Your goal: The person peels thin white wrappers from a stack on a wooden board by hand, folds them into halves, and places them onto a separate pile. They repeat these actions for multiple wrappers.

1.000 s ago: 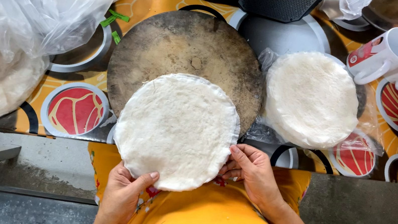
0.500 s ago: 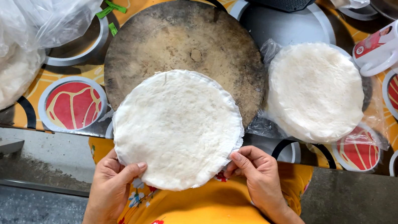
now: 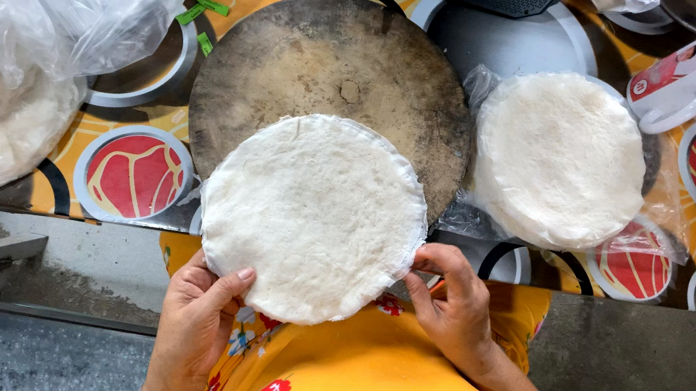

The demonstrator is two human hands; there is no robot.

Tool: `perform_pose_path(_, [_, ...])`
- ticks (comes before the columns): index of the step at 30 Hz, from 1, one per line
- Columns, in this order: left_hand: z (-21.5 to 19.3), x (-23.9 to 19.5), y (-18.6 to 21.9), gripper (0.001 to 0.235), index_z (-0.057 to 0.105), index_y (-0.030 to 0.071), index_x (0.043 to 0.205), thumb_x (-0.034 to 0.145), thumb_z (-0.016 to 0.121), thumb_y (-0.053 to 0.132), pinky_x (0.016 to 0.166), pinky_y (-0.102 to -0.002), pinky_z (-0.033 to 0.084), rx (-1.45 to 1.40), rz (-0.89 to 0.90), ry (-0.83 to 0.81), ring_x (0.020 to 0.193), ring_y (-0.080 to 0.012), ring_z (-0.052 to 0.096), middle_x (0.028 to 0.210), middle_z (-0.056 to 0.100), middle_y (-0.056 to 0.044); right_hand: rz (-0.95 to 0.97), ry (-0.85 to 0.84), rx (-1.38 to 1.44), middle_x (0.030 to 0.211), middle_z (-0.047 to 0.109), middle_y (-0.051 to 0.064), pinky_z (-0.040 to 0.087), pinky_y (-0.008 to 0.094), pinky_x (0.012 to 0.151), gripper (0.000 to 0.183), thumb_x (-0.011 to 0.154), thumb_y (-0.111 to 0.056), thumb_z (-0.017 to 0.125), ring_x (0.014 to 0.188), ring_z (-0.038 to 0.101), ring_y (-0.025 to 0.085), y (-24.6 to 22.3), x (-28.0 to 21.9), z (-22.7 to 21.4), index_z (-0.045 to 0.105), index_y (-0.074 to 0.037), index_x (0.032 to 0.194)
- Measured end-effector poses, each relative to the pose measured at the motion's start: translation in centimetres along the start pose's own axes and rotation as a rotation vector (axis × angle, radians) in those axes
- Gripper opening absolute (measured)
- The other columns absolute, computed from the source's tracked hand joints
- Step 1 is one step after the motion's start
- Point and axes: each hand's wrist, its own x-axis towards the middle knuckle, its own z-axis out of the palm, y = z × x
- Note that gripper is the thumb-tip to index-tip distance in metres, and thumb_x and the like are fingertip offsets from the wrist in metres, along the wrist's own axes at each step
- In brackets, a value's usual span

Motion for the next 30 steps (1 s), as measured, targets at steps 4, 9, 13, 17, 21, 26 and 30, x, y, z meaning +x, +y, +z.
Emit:
perform_pose_path(4, [0.6, 0.0, 0.5, 0.043, 0.057, -0.009, 0.130, 0.088, 0.063, -0.006, 0.088, -0.038, 0.057, -0.006, 0.014, 0.004, 0.101, -0.0250, 0.072, 0.117, 0.072, -0.022, -0.449, 0.017, -0.279, 0.102, 0.063, 0.006, 0.051, 0.040, 0.088, 0.036, 0.075, -0.001, 0.081, 0.098, 0.063, 0.025, -0.8, 1.7, -1.0, 0.074, -0.011, 0.109])
perform_pose_path(9, [0.5, 0.1, 1.0, 0.042, 0.057, -0.009, 0.129, 0.088, 0.063, -0.007, 0.091, -0.037, 0.057, -0.044, 0.033, -0.001, 0.102, -0.0249, 0.072, 0.117, 0.072, -0.021, -0.596, 0.066, -0.291, 0.099, 0.064, 0.004, 0.050, 0.042, 0.089, 0.025, 0.076, 0.000, 0.082, 0.097, 0.065, 0.025, -1.7, 2.4, -1.4, 0.076, -0.008, 0.099])
perform_pose_path(13, [-0.1, 0.3, 0.5, 0.040, 0.058, -0.009, 0.127, 0.087, 0.063, -0.007, 0.088, -0.037, 0.058, -0.059, 0.002, 0.020, 0.098, -0.0249, 0.073, 0.114, 0.073, -0.021, -0.631, 0.132, -0.268, 0.091, 0.063, 0.004, 0.051, 0.041, 0.084, 0.023, 0.079, 0.001, 0.082, 0.088, 0.065, 0.025, -1.5, 2.2, -1.0, 0.073, -0.007, 0.098])
perform_pose_path(17, [-0.5, 0.4, 0.4, 0.038, 0.059, -0.008, 0.125, 0.088, 0.064, -0.008, 0.083, -0.034, 0.058, -0.068, -0.011, 0.025, 0.093, -0.0237, 0.073, 0.111, 0.073, -0.021, -0.480, 0.161, -0.113, 0.087, 0.065, 0.005, 0.053, 0.034, 0.071, 0.022, 0.081, 0.003, 0.083, 0.077, 0.066, 0.023, -1.3, 1.6, -0.2, 0.070, -0.005, 0.097])
perform_pose_path(21, [-0.8, 0.5, 0.3, 0.037, 0.060, -0.008, 0.124, 0.088, 0.064, -0.007, 0.083, -0.034, 0.058, -0.066, -0.018, 0.040, 0.093, -0.0230, 0.073, 0.111, 0.073, -0.021, -0.495, 0.129, -0.135, 0.085, 0.065, 0.006, 0.053, 0.034, 0.066, 0.023, 0.080, 0.003, 0.083, 0.075, 0.066, 0.023, -1.0, 1.0, 0.2, 0.070, -0.004, 0.097])
perform_pose_path(26, [-1.2, 0.7, -0.1, 0.037, 0.060, -0.007, 0.123, 0.086, 0.064, -0.007, 0.084, -0.033, 0.058, -0.071, -0.033, 0.061, 0.094, -0.0220, 0.073, 0.111, 0.073, -0.020, -0.509, 0.102, -0.144, 0.086, 0.066, 0.007, 0.053, 0.034, 0.066, 0.022, 0.080, 0.003, 0.083, 0.075, 0.066, 0.023, -0.2, 0.9, 0.5, 0.071, -0.004, 0.097])
perform_pose_path(30, [-1.6, 0.8, -0.3, 0.039, 0.061, -0.008, 0.128, 0.090, 0.066, -0.008, 0.076, -0.029, 0.053, -0.071, -0.026, 0.043, 0.089, -0.0202, 0.070, 0.111, 0.072, -0.020, -0.452, 0.104, -0.084, 0.087, 0.067, 0.008, 0.053, 0.030, 0.065, 0.022, 0.081, 0.001, 0.082, 0.074, 0.068, 0.022, 0.5, 0.7, 0.7, 0.069, -0.003, 0.097])
